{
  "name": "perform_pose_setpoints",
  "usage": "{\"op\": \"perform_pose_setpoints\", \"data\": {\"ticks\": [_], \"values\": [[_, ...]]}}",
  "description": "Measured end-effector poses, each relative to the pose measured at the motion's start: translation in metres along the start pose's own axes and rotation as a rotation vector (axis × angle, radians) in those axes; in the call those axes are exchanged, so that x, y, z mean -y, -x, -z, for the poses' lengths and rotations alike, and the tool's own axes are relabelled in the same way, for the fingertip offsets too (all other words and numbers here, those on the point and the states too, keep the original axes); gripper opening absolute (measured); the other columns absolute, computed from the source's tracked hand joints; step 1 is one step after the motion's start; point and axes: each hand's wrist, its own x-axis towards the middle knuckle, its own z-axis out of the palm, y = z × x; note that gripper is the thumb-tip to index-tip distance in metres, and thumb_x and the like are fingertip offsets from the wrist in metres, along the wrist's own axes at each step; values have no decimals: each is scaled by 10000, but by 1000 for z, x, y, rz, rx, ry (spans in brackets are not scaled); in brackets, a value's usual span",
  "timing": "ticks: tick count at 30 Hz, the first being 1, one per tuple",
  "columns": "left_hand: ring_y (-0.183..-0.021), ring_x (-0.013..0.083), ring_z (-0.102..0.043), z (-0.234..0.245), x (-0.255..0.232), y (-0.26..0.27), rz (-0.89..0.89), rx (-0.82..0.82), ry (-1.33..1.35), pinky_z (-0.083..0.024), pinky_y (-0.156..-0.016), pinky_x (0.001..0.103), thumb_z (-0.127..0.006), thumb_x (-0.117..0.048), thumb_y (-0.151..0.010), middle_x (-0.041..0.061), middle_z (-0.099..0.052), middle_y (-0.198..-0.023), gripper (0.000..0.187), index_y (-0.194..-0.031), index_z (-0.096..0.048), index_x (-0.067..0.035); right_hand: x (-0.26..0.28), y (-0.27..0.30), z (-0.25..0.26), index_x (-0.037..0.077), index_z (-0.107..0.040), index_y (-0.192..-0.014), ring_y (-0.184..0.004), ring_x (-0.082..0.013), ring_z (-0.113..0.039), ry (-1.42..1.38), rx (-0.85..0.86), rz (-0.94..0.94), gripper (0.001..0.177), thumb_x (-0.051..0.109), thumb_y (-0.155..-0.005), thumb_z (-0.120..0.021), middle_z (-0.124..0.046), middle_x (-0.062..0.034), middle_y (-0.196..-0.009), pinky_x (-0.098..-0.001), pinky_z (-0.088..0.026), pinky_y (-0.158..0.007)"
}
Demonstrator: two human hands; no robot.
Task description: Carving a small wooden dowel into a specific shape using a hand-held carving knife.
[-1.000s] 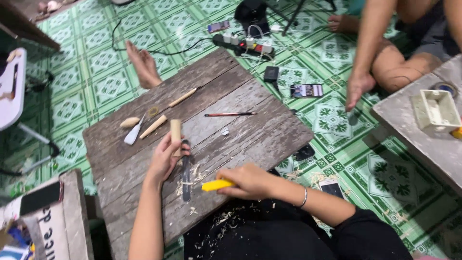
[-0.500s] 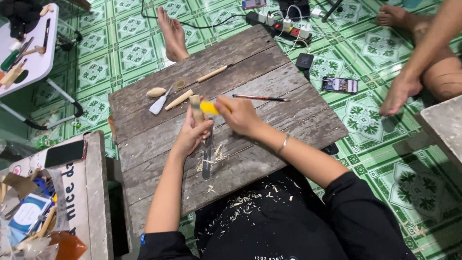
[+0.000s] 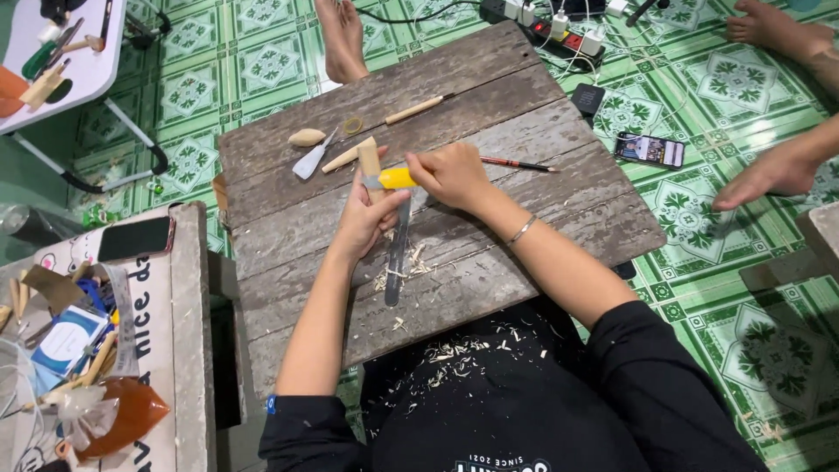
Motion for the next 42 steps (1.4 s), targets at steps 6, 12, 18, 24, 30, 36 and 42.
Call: {"op": "perform_pose_setpoints", "data": {"ticks": [6,12,18,24,30,36,42], "values": [[-449,42,-426,3,-1,1,-4,-8,-79,-363,-361,174,-749,40,-891,15,-488,-760,757,-1520,-376,-155,-11,6,-9,181,-588,-636,-548,-364,-665,184,22,108,456,388,-1033,-501,-573,-105,-486,-420,-508,-536],[-446,55,-444,0,-10,2,-5,-6,-209,-369,-382,185,-787,13,-880,31,-495,-768,731,-1489,-415,-144,-12,5,-11,167,-585,-626,-556,-349,-671,175,23,89,452,359,-1027,-503,-569,-99,-484,-407,-494,-517],[-416,44,-450,-4,-11,3,-33,-56,-275,-339,-365,167,-793,-40,-892,1,-496,-699,658,-1453,-466,-143,-9,7,-9,180,-539,-586,-532,-322,-649,160,-9,66,473,321,-1036,-497,-523,-58,-450,-361,-472,-505],[-481,44,-530,1,-6,1,-43,-105,-408,-397,-396,171,-834,-158,-869,14,-548,-725,535,-1317,-540,-153,-8,10,-12,180,-511,-566,-504,-292,-631,162,-41,31,495,295,-1048,-501,-493,-29,-425,-322,-453,-493],[-628,97,-589,-3,-3,-5,-67,-128,-518,-486,-548,221,-862,-252,-850,44,-603,-807,473,-1193,-564,-119,-3,9,-7,151,-482,-547,-444,-277,-572,101,-79,-11,512,250,-1048,-505,-440,-23,-399,-294,-405,-472],[-765,200,-664,-7,-8,-2,-72,-167,-637,-544,-710,345,-849,-374,-853,111,-655,-861,481,-1116,-559,-94,-2,11,-6,160,-482,-552,-474,-299,-591,146,-91,-18,516,275,-1053,-517,-434,-42,-413,-319,-405,-469],[-852,233,-692,-20,-19,4,-78,-202,-675,-550,-800,389,-841,-404,-846,135,-677,-874,493,-1096,-569,-77,-6,11,-10,180,-489,-543,-463,-300,-579,177,-119,-40,517,298,-1046,-513,-422,-38,-417,-321,-394,-467]]}}
